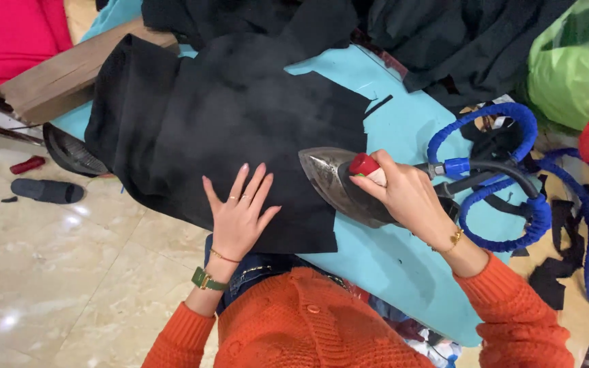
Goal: Ironing and pressing black fabric pieces using a steam iron and a wooden clapper on a pressing table.
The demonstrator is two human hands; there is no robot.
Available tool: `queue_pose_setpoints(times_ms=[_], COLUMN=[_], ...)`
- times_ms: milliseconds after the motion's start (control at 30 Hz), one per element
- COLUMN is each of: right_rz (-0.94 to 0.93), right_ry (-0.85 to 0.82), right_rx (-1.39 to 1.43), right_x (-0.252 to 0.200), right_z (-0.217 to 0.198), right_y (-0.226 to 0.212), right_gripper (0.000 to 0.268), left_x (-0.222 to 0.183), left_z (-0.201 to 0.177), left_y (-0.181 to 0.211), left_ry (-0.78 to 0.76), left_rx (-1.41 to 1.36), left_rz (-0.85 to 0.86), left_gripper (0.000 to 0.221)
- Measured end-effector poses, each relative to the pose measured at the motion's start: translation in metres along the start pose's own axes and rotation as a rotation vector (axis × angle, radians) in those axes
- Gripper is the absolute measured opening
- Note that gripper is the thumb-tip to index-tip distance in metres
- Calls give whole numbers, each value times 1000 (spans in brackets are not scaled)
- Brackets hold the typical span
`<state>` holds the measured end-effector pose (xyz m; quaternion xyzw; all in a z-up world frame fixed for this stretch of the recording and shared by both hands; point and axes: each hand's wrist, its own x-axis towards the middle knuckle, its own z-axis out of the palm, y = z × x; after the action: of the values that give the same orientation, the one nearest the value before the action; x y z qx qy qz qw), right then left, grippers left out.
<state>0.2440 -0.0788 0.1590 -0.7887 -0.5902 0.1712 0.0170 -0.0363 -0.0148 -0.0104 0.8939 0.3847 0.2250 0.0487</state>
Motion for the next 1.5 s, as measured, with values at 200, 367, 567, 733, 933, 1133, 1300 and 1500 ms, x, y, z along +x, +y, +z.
queue_pose_setpoints(times_ms=[200,367,567,733,933,1133,1300,1500], right_rz=[-13,-167,-319,-176,231,439,491,541], right_ry=[-37,8,55,21,-6,29,34,17], right_rx=[-12,-50,-23,14,107,271,317,260], right_x=[-1,13,34,21,-14,-49,-67,-97], right_z=[-6,6,12,3,17,32,34,36], right_y=[2,-6,-43,-27,35,62,60,77], right_gripper=[39,47,43,43,43,39,40,43], left_x=[-13,-25,-35,-40,-44,-46,-46,-53], left_z=[5,14,27,32,34,31,26,33], left_y=[-3,-10,-18,-23,-25,-20,8,54], left_ry=[85,177,261,279,258,193,113,-79], left_rx=[61,107,135,126,150,137,64,-118], left_rz=[1,53,61,71,62,36,63,354], left_gripper=[56,55,54,54,54,53,52,65])
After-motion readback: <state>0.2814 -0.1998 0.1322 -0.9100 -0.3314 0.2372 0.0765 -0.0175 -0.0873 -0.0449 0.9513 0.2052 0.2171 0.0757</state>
